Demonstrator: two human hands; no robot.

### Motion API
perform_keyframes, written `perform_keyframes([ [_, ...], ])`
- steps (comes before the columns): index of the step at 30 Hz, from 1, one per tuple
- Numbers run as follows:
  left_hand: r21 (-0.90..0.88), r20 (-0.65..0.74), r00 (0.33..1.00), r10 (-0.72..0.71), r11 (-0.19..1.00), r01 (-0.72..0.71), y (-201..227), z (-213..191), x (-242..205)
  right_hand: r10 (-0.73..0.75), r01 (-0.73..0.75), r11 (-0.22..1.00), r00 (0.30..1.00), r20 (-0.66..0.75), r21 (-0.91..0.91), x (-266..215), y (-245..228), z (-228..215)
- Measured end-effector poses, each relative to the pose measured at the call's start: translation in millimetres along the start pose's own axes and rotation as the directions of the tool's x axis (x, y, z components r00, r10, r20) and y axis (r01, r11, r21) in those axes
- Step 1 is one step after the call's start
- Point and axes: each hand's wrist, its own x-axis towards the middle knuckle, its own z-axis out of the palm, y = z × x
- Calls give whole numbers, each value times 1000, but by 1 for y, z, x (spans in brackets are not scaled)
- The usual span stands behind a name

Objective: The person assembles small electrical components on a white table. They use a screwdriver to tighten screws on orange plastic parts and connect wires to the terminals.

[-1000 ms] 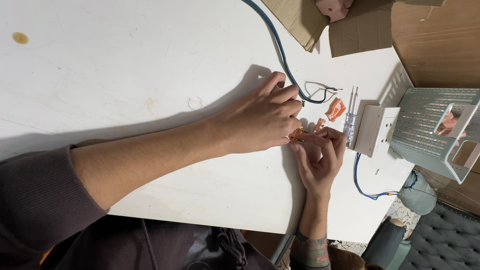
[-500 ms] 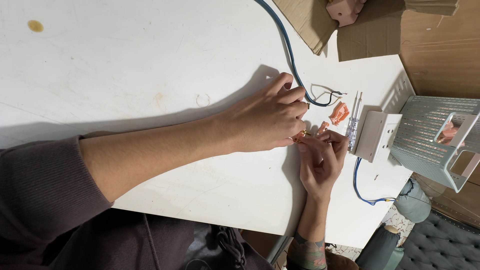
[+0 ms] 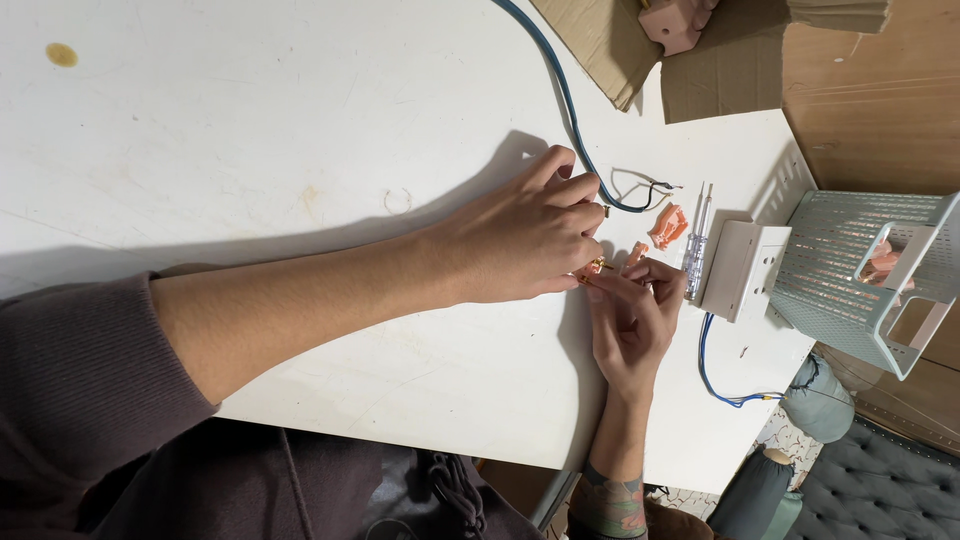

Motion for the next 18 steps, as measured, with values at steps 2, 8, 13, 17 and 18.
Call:
perform_keyframes([
  [2,6,8,1000,-3,1000,3,2,-2,0,22,-22,1000,1000,-7,10,-2,4,-2],
  [8,40,14,1000,12,999,-12,1,-10,-1,82,-80,997,993,-84,22,-5,10,-4],
  [13,84,29,998,50,995,-52,1,-9,0,195,-187,981,961,-194,58,0,6,-7],
  [17,23,12,1000,18,1000,-18,2,-16,2,227,-223,974,958,-177,40,5,8,-17],
  [18,7,-2,1000,2,1000,-2,2,-15,3,229,-228,973,963,-145,22,7,9,-19],
])
